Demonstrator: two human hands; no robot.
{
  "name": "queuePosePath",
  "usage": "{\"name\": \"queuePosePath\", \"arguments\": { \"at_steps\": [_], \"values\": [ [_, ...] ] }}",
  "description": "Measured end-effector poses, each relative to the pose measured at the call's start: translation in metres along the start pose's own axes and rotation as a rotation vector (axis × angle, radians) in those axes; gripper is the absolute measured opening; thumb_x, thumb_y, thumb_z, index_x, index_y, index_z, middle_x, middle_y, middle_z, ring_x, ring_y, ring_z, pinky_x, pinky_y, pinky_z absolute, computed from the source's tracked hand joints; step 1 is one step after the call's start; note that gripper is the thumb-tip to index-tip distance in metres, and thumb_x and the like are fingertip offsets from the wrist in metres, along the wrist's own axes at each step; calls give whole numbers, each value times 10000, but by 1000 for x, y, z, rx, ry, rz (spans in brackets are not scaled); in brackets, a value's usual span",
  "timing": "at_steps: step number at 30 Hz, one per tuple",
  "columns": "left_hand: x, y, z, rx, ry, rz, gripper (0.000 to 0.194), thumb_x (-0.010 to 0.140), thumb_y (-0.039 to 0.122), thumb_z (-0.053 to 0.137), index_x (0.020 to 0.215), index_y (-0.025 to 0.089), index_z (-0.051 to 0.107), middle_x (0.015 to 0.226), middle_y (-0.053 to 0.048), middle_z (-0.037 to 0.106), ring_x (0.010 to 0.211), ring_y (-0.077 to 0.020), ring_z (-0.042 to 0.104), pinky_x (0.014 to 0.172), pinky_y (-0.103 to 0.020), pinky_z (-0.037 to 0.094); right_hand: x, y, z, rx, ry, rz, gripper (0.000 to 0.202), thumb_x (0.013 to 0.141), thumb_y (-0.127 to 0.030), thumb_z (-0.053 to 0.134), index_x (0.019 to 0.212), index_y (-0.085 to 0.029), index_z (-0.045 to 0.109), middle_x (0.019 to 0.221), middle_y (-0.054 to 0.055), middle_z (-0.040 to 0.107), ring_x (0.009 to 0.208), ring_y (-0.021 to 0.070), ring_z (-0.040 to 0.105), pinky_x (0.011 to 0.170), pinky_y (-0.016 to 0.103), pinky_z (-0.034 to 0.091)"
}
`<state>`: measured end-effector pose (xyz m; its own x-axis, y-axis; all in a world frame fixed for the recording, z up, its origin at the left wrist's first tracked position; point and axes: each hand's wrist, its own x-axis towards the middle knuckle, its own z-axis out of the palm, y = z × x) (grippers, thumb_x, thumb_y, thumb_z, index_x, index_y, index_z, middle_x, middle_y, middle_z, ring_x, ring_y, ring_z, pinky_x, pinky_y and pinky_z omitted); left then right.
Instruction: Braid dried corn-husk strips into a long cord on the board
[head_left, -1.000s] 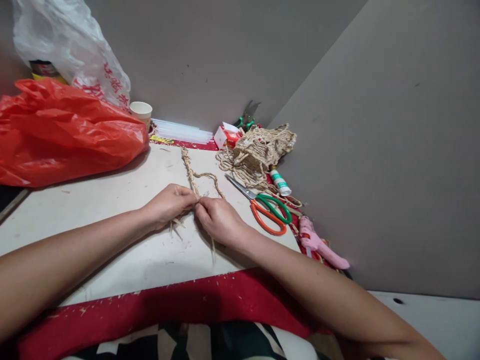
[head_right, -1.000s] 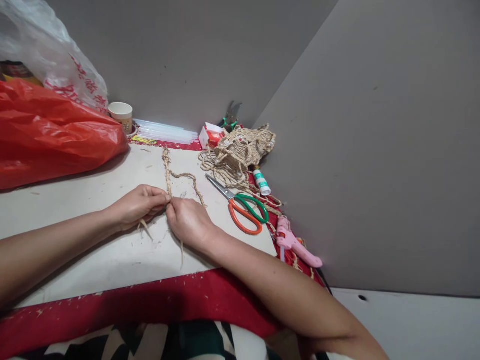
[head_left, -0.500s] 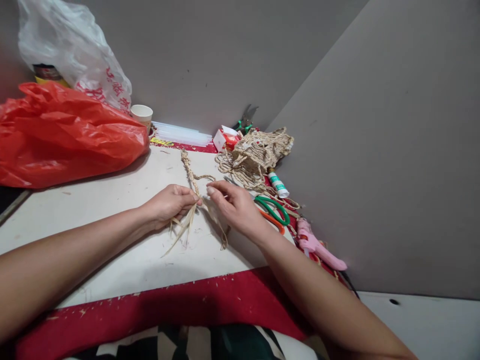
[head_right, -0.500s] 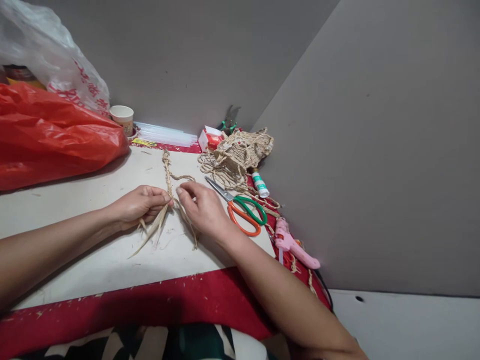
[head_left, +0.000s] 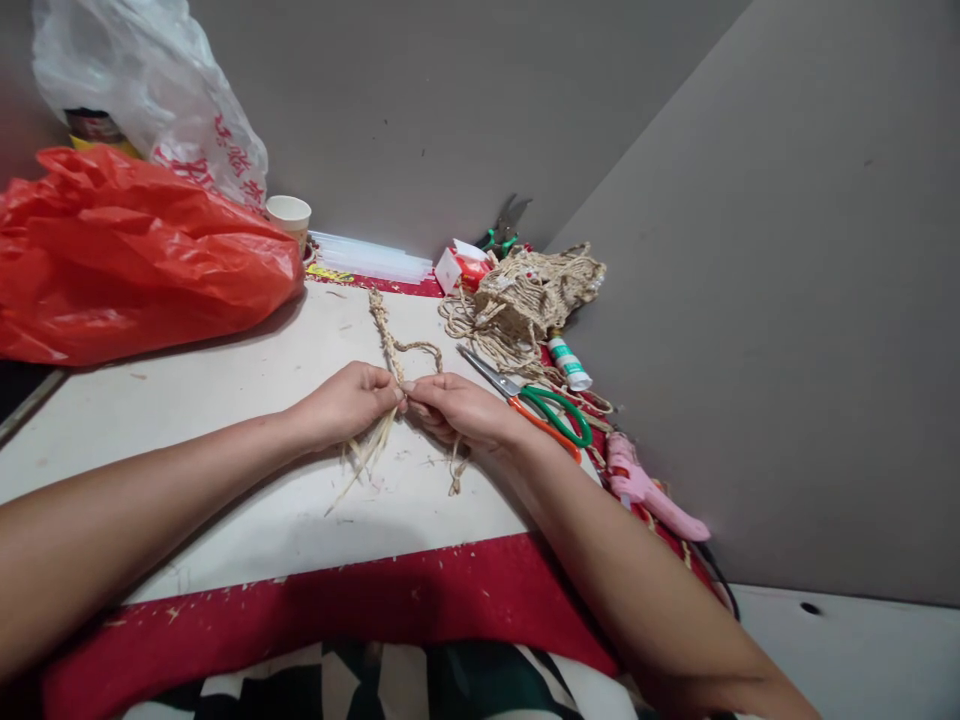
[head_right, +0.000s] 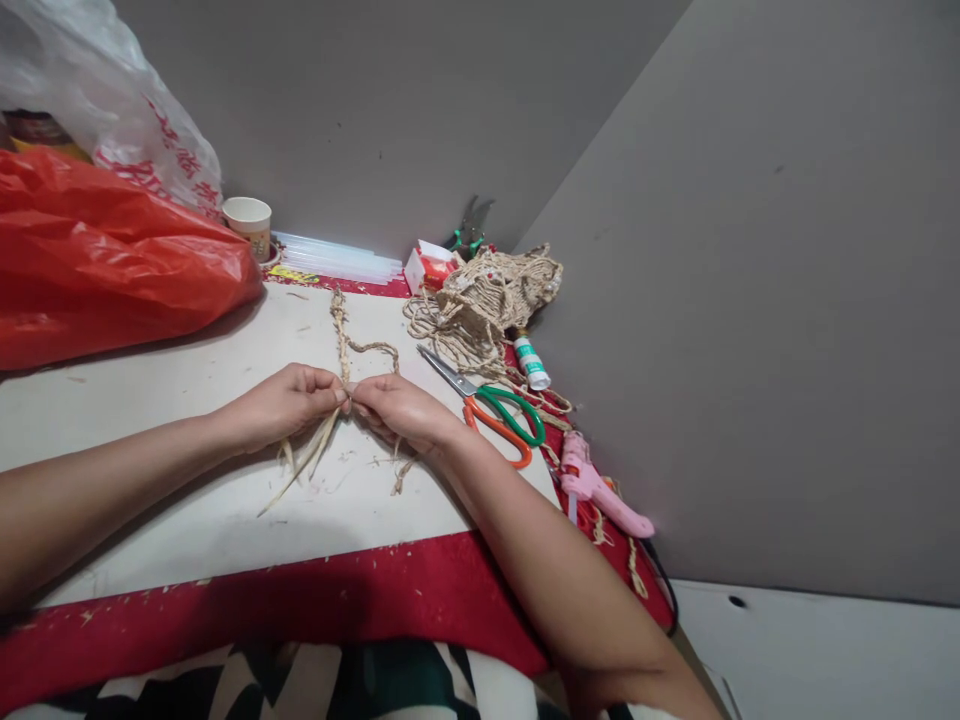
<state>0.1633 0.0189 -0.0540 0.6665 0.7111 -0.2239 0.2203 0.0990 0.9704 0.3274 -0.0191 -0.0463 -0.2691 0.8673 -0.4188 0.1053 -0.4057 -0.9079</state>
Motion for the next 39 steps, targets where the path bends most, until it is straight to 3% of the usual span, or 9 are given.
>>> {"name": "queuePosePath", "arguments": {
  "at_steps": [3,5,11,15,22,26,31,36,39],
  "values": [
    [0,0,-2,132,15,57,171,778,262,524,664,143,572,454,53,386,404,-49,264,429,-210,187,0,0,4,90,-18,-6,323,790,-321,525,525,-179,407,373,-102,240,317,29,139,314,176,97],
    [-1,2,-3,201,0,49,179,779,243,510,649,140,577,474,37,425,414,-53,296,429,-209,209,1,1,9,89,66,-24,271,778,-279,510,535,-169,463,350,-105,232,307,31,137,314,179,102],
    [-11,10,1,164,-122,-103,300,830,248,421,597,136,572,381,18,422,315,-55,273,354,-212,198,2,10,22,18,263,-99,245,720,-185,505,480,-156,466,343,-84,297,308,24,196,328,187,122],
    [-17,11,12,62,-84,-149,202,846,213,398,739,134,549,452,6,526,315,-72,399,348,-196,306,-1,11,25,108,184,-108,388,763,-285,513,424,-183,356,310,-72,299,289,27,184,327,201,97],
    [-21,9,26,14,-42,-110,116,781,195,459,841,134,537,734,-53,647,402,-89,529,369,-204,389,-2,13,25,208,79,-87,281,720,-328,597,536,-130,522,352,-24,465,301,49,350,325,179,171],
    [-16,17,10,78,-82,-184,199,735,249,547,871,115,599,538,-15,584,364,-98,473,373,-213,347,-2,12,19,324,82,-83,214,693,-273,642,589,-129,522,343,-101,313,293,19,210,312,164,127],
    [-3,12,-11,52,190,-38,223,692,207,595,895,117,620,571,-11,577,444,-74,462,433,-195,318,-5,9,12,389,9,-60,180,712,-234,637,631,-118,525,391,-129,210,334,4,121,329,151,88],
    [-2,8,1,-290,29,-63,59,719,122,501,740,124,556,626,-34,561,499,-70,470,500,-211,358,-3,10,8,387,-64,-51,211,732,-267,652,652,-114,531,410,-126,215,347,2,121,332,144,92],
    [-4,9,7,-290,-46,-129,133,754,148,445,633,151,501,511,11,445,403,-53,338,415,-212,243,-2,10,4,365,-84,-44,216,728,-278,665,673,-108,543,408,-127,220,348,2,130,334,142,101]
  ]
}}
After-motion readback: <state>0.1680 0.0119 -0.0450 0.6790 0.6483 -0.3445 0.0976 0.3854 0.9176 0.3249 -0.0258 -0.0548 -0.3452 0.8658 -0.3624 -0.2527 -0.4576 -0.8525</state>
